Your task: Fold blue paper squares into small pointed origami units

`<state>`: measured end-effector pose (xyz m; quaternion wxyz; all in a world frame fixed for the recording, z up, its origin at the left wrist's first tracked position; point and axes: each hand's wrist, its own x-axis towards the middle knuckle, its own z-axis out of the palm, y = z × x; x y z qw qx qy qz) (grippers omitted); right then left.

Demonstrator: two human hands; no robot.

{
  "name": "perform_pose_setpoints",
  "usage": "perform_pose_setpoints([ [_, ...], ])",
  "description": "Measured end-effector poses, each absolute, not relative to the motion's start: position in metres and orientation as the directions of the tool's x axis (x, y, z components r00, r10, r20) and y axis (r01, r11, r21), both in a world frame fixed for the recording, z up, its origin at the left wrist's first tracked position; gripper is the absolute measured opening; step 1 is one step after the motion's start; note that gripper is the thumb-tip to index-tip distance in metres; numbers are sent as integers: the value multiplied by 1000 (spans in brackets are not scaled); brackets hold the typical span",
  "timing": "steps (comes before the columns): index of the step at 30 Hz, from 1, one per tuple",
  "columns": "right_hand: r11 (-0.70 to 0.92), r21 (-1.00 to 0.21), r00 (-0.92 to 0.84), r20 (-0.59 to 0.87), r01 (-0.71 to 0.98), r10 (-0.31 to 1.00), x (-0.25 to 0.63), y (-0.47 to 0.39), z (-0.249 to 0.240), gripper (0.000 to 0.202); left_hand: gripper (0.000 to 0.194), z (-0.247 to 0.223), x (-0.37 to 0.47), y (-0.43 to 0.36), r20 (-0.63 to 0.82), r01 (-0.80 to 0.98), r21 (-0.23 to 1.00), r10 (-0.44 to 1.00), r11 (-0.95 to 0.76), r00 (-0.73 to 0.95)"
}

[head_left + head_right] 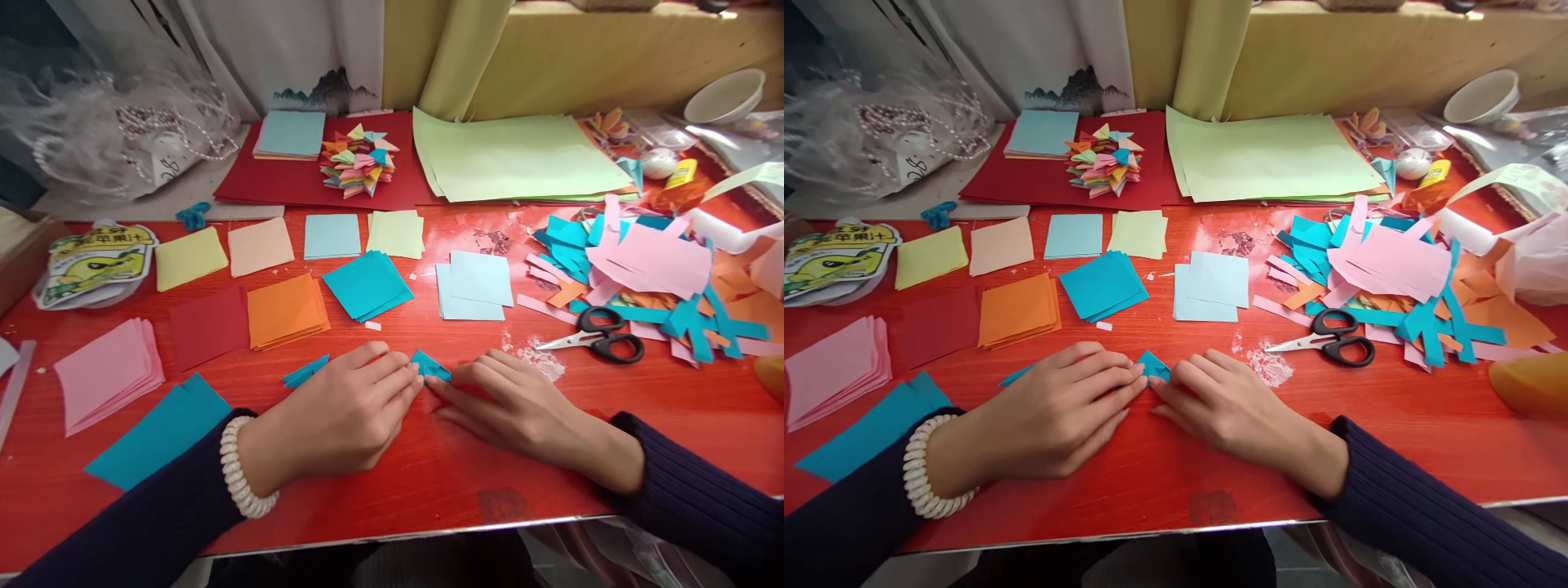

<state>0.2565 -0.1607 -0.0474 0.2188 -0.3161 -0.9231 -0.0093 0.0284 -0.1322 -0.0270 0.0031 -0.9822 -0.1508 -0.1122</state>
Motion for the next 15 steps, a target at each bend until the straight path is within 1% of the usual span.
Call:
perform_pose_setpoints([
  [2,787,-174,-705,362,592,610,256,-159,-49,14,28,-26,28,-132,215,314,102,330,-944,919],
  [4,777,-224,-716,301,588,629,257,-158,-50,17,29,-26,29,-131,220,339,139,363,-930,905],
  [7,777,-270,-735,257,569,628,261,-157,-51,18,33,-28,30,-131,216,362,115,379,-925,900],
  [9,752,-277,-691,296,598,659,264,-157,-50,18,34,-29,32,-131,202,355,80,364,-932,910],
  [12,725,-213,-620,398,655,676,264,-158,-46,23,33,-29,32,-132,200,326,15,322,-945,926],
  [15,743,-110,-660,386,660,644,259,-158,-45,23,29,-28,32,-133,218,292,-59,273,-955,937],
])
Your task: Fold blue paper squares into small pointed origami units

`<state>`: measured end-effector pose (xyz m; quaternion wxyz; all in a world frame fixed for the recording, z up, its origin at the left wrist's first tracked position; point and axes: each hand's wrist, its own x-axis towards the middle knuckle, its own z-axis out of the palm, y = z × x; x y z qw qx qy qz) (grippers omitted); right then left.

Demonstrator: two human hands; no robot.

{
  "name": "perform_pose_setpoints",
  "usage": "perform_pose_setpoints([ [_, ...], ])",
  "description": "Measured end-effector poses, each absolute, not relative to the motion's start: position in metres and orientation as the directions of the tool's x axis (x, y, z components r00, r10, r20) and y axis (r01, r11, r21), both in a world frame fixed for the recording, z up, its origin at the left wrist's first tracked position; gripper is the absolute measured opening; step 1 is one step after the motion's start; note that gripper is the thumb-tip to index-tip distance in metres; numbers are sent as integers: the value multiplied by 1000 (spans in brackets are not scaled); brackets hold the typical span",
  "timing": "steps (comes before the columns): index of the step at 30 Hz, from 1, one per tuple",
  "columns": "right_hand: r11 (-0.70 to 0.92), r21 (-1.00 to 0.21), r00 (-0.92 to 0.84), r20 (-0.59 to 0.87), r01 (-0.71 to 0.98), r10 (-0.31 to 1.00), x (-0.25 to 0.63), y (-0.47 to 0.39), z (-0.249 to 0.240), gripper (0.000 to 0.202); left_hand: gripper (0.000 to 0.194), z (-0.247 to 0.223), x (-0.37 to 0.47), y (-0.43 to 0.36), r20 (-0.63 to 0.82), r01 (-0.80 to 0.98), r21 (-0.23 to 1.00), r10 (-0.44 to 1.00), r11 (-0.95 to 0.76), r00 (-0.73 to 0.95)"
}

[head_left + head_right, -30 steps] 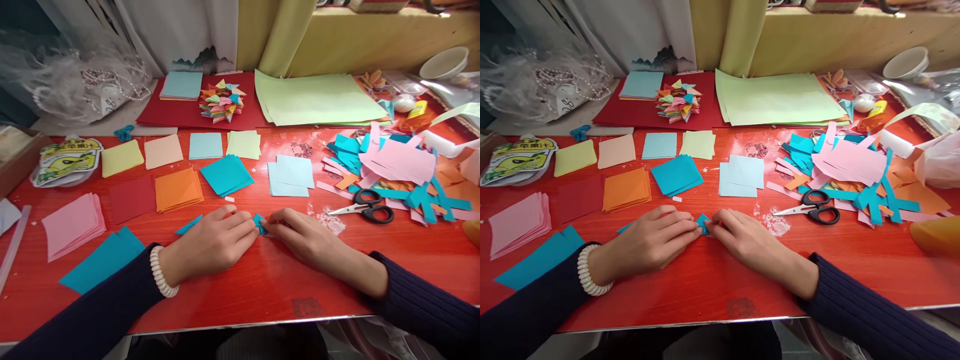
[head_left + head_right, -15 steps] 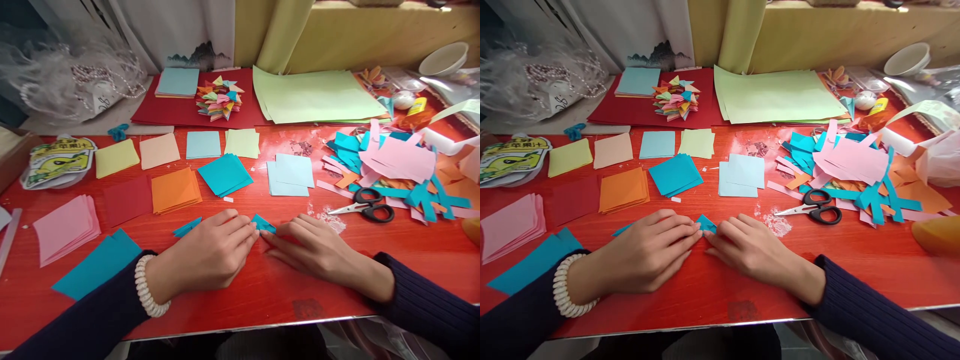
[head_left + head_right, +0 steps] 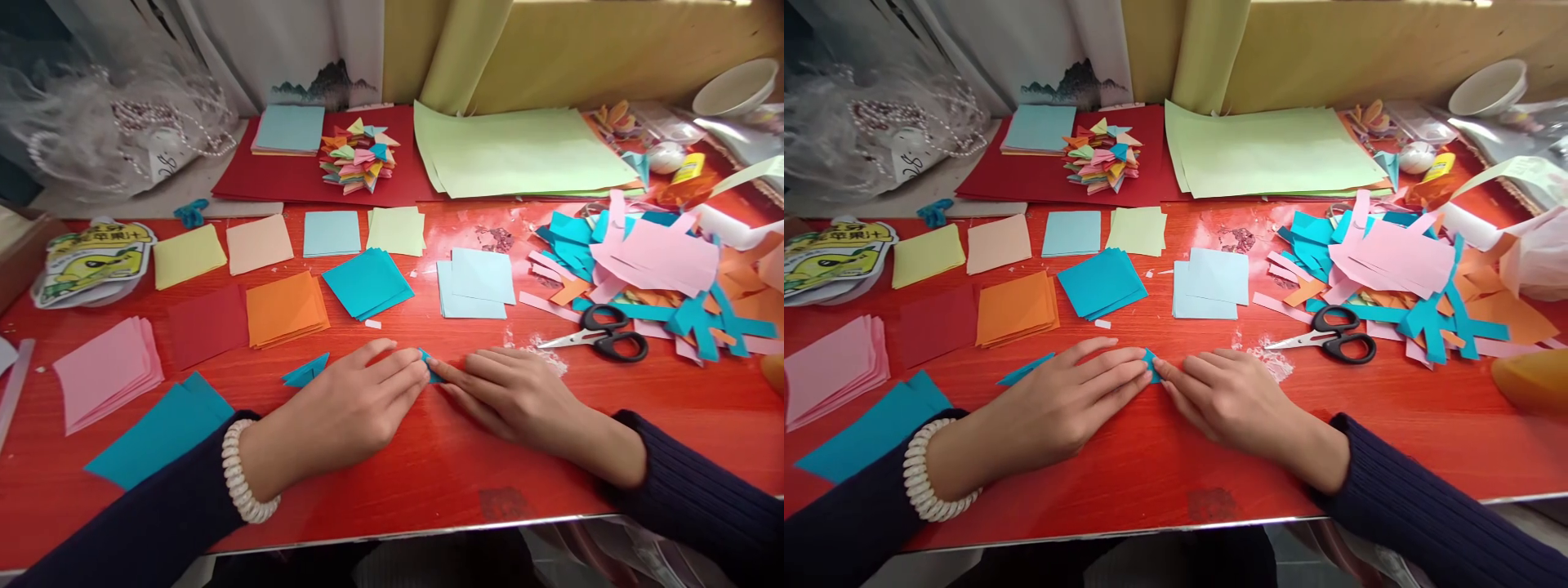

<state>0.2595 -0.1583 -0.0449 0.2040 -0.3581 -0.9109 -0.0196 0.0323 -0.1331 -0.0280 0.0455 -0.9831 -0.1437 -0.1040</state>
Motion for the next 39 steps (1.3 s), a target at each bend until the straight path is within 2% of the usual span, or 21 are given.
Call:
perform_pose_setpoints([
  [5,720,-67,-664,334,691,669,259,-158,-48,19,28,-27,32,-135,202,267,-142,236,-953,950],
  [10,724,42,-670,418,689,613,266,-159,-47,14,32,-28,32,-135,176,275,-128,251,-953,952],
  [13,766,-36,-684,423,642,594,265,-160,-44,18,34,-27,32,-135,165,292,-113,272,-950,948],
  [16,757,-126,-688,342,641,640,261,-160,-41,21,35,-25,33,-139,145,322,-110,305,-940,941],
  [21,720,-188,-663,288,668,691,260,-161,-41,24,36,-23,36,-158,124,376,-253,356,-891,926],
  [24,686,-231,-617,308,690,724,260,-161,-41,23,36,-24,38,-163,139,392,-281,367,-876,920],
  [26,599,-282,-516,320,749,795,256,-160,-40,22,34,-25,39,-161,167,411,-239,379,-880,910],
  [28,502,-324,-428,276,802,861,252,-158,-39,28,31,-25,41,-157,192,446,-142,417,-884,888],
  [32,431,-384,-421,117,817,900,246,-154,-42,17,21,-25,46,-151,198,573,98,580,-814,790],
  [37,408,-430,-417,78,806,906,246,-154,-46,10,40,-30,51,-149,159,712,166,731,-683,664],
  [39,410,-450,-419,85,793,904,246,-155,-45,13,33,-32,52,-149,103,717,231,749,-658,654],
])
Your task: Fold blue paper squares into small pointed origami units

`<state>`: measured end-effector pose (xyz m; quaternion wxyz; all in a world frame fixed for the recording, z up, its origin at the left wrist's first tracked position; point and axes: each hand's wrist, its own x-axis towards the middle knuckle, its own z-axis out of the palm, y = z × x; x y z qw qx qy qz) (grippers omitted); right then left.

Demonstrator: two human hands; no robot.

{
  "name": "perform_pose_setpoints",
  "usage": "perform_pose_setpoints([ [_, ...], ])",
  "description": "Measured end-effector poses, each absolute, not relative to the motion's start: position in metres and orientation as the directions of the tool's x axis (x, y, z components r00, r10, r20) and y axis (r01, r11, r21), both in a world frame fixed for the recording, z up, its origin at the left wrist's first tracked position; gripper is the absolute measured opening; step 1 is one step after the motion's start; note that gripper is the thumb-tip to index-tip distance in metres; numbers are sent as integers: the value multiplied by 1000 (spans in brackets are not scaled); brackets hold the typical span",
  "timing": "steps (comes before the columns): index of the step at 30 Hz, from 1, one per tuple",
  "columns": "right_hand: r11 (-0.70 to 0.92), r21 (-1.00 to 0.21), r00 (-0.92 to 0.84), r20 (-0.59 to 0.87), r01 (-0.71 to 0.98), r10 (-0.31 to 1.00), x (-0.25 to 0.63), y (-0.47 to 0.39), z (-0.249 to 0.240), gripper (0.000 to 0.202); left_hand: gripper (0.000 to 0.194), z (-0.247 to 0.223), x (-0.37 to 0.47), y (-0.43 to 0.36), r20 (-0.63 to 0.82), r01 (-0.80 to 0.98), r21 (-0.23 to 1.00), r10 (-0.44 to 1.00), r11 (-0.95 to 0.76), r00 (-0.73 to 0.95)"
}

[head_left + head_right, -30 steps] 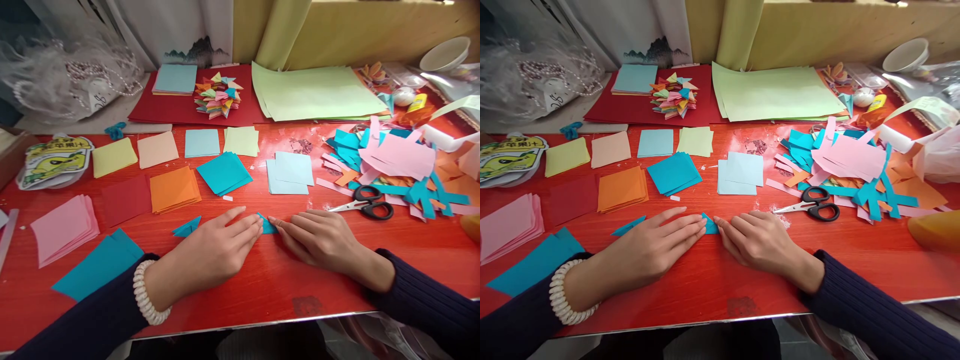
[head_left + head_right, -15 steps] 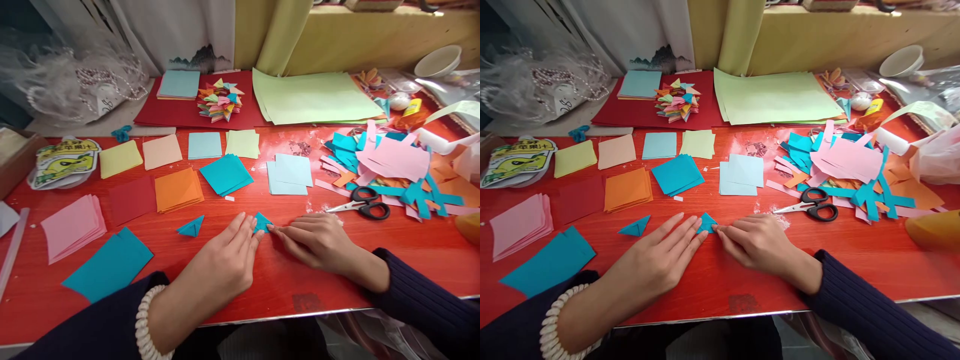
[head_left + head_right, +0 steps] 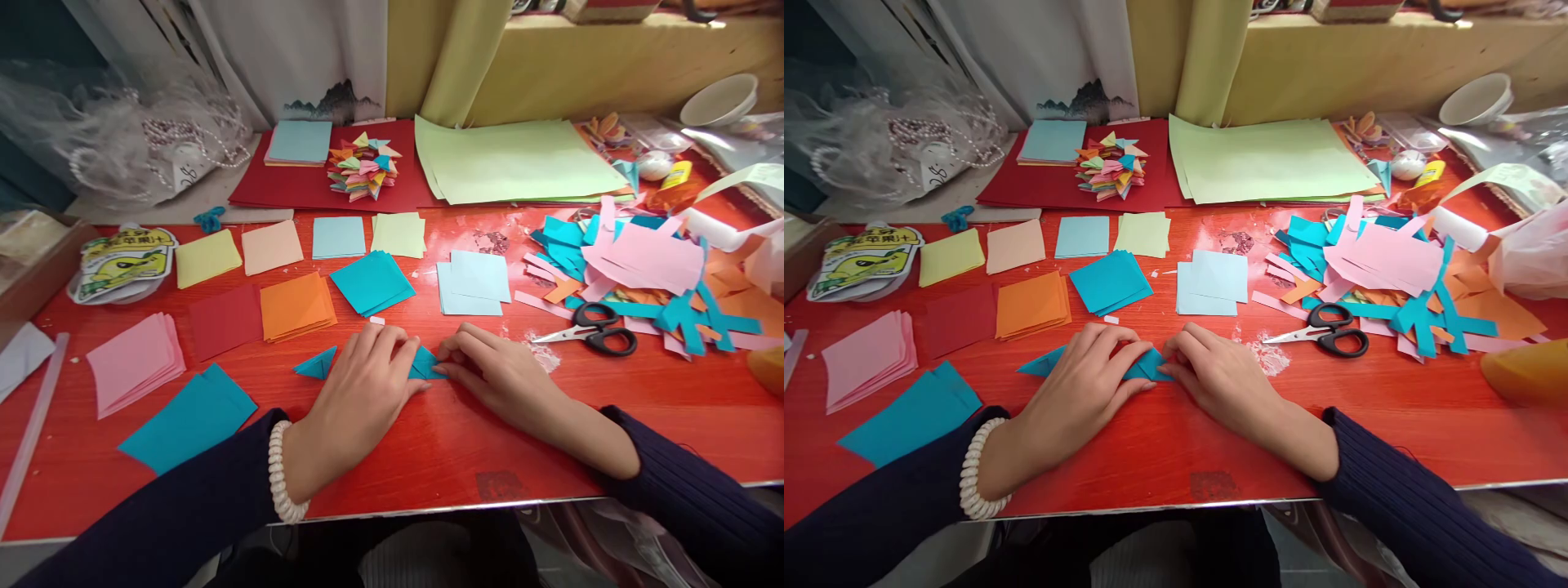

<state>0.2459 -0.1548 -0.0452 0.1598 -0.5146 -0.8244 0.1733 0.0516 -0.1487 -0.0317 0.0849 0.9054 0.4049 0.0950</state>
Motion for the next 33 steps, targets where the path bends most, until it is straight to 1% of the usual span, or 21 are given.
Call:
perform_pose_setpoints([
  [3,423,-458,-433,89,782,897,245,-156,-44,21,17,-32,52,-150,63,691,337,748,-639,661],
  [5,430,-453,-443,84,781,893,245,-156,-44,19,14,-30,52,-151,62,679,379,750,-628,659],
  [9,446,-477,-462,90,758,882,246,-157,-46,11,15,-29,52,-151,66,675,387,750,-628,659],
  [11,447,-486,-464,95,750,881,246,-157,-47,11,17,-29,52,-150,61,680,374,748,-631,661],
  [13,428,-496,-445,91,755,891,246,-158,-46,16,16,-29,52,-150,55,684,374,751,-627,658],
  [16,405,-520,-432,76,752,899,245,-158,-43,25,8,-30,52,-150,74,660,424,750,-620,657],
  [19,397,-565,-436,73,723,897,244,-158,-40,20,5,-29,51,-150,115,629,510,771,-587,627],
  [21,364,-622,-419,63,693,906,244,-158,-39,14,2,-28,50,-150,120,612,581,800,-536,587],
  [24,279,-726,-370,37,628,928,244,-159,-37,10,3,-26,50,-148,51,562,720,838,-407,543],
  [26,239,-777,-337,37,583,941,243,-159,-36,15,5,-26,50,-147,4,500,810,857,-305,515],
  [28,205,-816,-314,30,541,949,243,-159,-33,21,10,-26,51,-146,-5,413,884,878,-219,478],
  [30,151,-858,-317,-15,491,948,242,-158,-30,19,21,-26,51,-145,-25,341,928,890,-148,455],
  [32,89,-894,-330,-69,439,941,241,-158,-27,18,30,-25,51,-145,-71,351,931,894,-100,443],
  [33,61,-909,-329,-86,411,940,240,-158,-25,19,28,-24,51,-144,-94,381,920,891,-93,443],
])
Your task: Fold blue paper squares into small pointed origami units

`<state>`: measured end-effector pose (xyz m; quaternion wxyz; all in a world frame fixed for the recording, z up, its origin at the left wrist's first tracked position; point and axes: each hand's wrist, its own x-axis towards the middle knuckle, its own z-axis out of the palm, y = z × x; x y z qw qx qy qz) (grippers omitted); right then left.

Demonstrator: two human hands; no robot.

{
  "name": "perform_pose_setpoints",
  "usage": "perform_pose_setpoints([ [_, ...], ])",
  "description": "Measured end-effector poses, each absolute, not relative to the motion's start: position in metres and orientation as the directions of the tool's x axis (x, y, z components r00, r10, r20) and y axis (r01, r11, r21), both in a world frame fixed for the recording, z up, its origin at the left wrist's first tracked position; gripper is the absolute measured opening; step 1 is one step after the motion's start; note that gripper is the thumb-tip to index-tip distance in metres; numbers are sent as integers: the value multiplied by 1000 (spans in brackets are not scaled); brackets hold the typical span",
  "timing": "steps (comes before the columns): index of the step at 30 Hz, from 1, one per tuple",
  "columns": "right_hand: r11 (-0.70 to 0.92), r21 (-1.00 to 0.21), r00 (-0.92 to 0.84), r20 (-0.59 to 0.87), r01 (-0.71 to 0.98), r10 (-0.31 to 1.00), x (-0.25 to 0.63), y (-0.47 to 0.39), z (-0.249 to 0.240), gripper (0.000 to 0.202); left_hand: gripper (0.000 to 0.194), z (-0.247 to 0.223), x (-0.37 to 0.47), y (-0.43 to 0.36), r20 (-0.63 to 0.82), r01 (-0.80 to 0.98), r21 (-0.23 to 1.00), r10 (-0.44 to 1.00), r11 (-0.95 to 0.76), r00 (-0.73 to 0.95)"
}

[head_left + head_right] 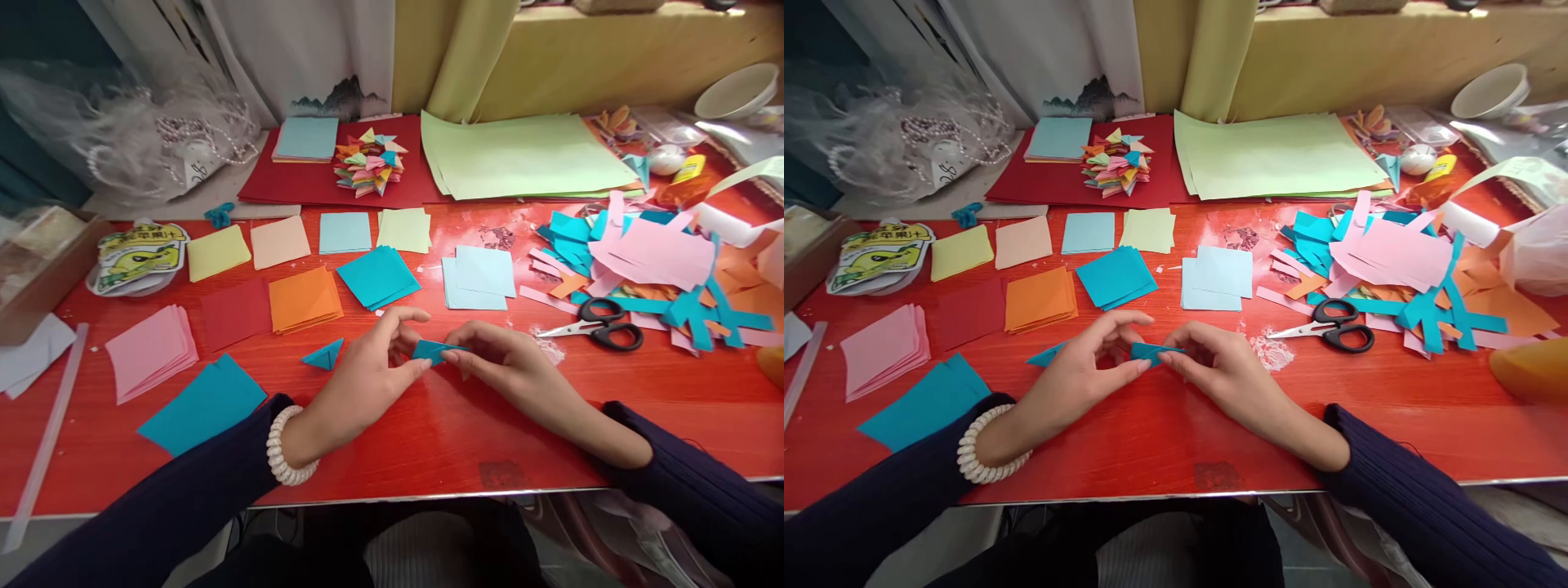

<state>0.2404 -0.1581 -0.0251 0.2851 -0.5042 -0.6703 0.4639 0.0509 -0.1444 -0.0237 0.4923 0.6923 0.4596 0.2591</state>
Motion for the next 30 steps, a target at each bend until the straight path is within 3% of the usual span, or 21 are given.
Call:
perform_pose_setpoints([
  [3,-24,-958,-276,-106,284,955,236,-160,-22,17,16,-20,51,-144,-143,419,906,881,-67,450],
  [6,-128,-980,-321,-173,155,931,231,-161,-23,20,17,-16,52,-143,-194,254,964,868,82,456],
  [9,-186,-971,-407,-232,151,883,229,-161,-25,21,14,-12,53,-141,-256,135,967,837,218,484],
  [14,-192,-966,-418,-249,174,874,230,-159,-23,21,19,-14,50,-138,-229,206,968,852,146,472],
  [21,-291,-948,-456,-316,125,832,222,-161,-20,22,24,-18,53,-142,-262,193,962,862,194,435],
  [24,-315,-941,-452,-337,125,826,222,-162,-23,22,31,-16,52,-146,-199,243,964,893,105,403],
  [26,-339,-935,-441,-350,107,826,224,-161,-24,21,26,-16,51,-148,-112,334,942,909,-31,402],
  [28,-358,-931,-421,-354,72,835,226,-159,-24,21,22,-17,50,-150,30,444,863,902,-241,432],
  [30,-366,-930,-391,-349,33,852,227,-159,-23,23,24,-20,49,-151,218,510,710,841,-485,496],
])
